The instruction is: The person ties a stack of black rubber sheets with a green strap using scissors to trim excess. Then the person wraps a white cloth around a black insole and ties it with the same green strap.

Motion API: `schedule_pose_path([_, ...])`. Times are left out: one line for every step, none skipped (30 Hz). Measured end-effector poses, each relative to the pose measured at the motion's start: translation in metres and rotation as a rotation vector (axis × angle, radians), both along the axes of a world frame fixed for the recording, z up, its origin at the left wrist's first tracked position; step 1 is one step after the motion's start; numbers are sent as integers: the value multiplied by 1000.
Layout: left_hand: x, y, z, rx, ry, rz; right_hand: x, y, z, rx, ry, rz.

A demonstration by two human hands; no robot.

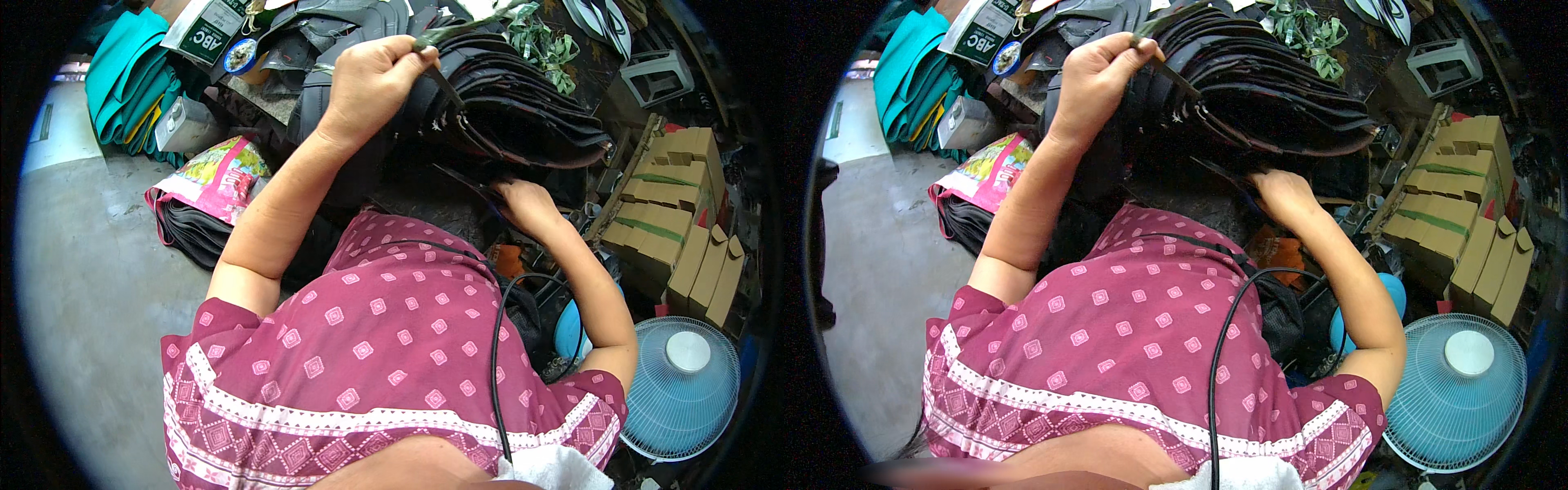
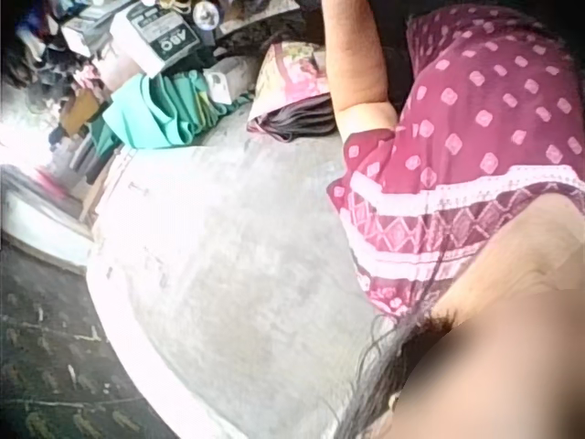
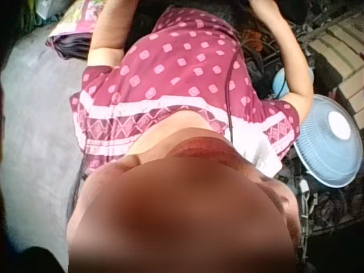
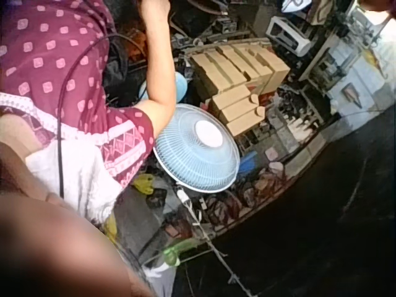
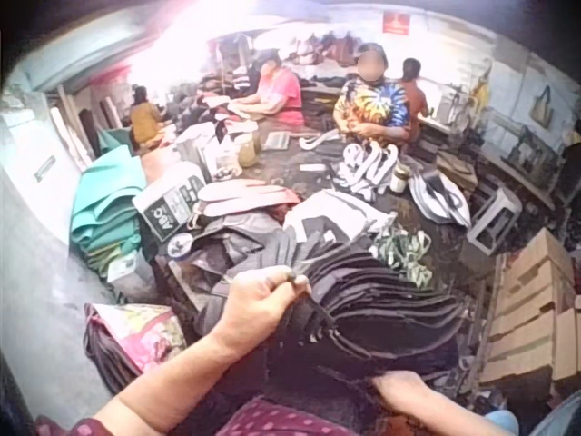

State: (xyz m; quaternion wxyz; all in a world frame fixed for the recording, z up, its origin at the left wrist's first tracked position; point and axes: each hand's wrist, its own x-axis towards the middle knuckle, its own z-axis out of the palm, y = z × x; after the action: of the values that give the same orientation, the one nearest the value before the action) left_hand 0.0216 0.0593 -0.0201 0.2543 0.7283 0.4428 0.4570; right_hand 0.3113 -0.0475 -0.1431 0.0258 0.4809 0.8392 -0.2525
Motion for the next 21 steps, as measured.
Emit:
schedule_pose_path([3, -2, 0, -12, 14, 4, 0, 0, 0, -14, -46, 7])
schedule_pose_path([6, -5, 0, -24, 27, 9, 0, 1, 1, -16, -64, 29])
schedule_pose_path([9, -8, 1, -32, 55, 6, -2, 2, 3, -58, -117, 43])
schedule_pose_path([11, -10, 2, -39, 85, 3, -4, 4, 8, -87, -140, 70])
schedule_pose_path([14, -13, 4, -59, 102, 1, -7, 6, 14, -132, -180, 84])
schedule_pose_path([15, -15, 6, -79, 121, -15, -11, 8, 23, -116, -180, 165])
schedule_pose_path([15, -16, 9, -100, 138, -32, -14, 11, 35, -117, -200, 232])
schedule_pose_path([15, -18, 11, -119, 156, -51, -16, 13, 49, -140, -273, 288])
schedule_pose_path([15, -20, 13, -104, 194, -65, -19, 14, 65, -74, -57, 243])
schedule_pose_path([16, -23, 14, -131, 235, -76, -22, 12, 82, -32, 107, 189])
schedule_pose_path([17, -26, 14, -103, 291, -89, -26, 11, 97, 40, 325, 155])
schedule_pose_path([19, -29, 15, -76, 347, -100, -32, 10, 109, 63, 469, -12])
schedule_pose_path([22, -33, 14, -64, 369, -114, -39, 12, 117, 186, 373, -111])
schedule_pose_path([25, -37, 14, -24, 362, -131, -44, 15, 123, 337, 372, -158])
schedule_pose_path([29, -41, 15, 3, 404, -146, -56, 21, 120, 513, 310, -131])
schedule_pose_path([31, -44, 16, 18, 457, -162, -62, 23, 118, 362, 375, -126])
schedule_pose_path([32, -46, 18, -3, 464, -180, -68, 26, 113, 331, 401, -156])
schedule_pose_path([31, -47, 21, -21, 507, -207, -73, 28, 106, 247, 393, -201])
schedule_pose_path([28, -49, 26, 18, 404, -230, -73, 32, 102, 210, 510, -240])
schedule_pose_path([24, -50, 31, -75, 383, -262, -73, 32, 98, 287, 613, -217])
schedule_pose_path([18, -52, 37, -44, 277, -271, -73, 31, 95, 326, 675, -233])
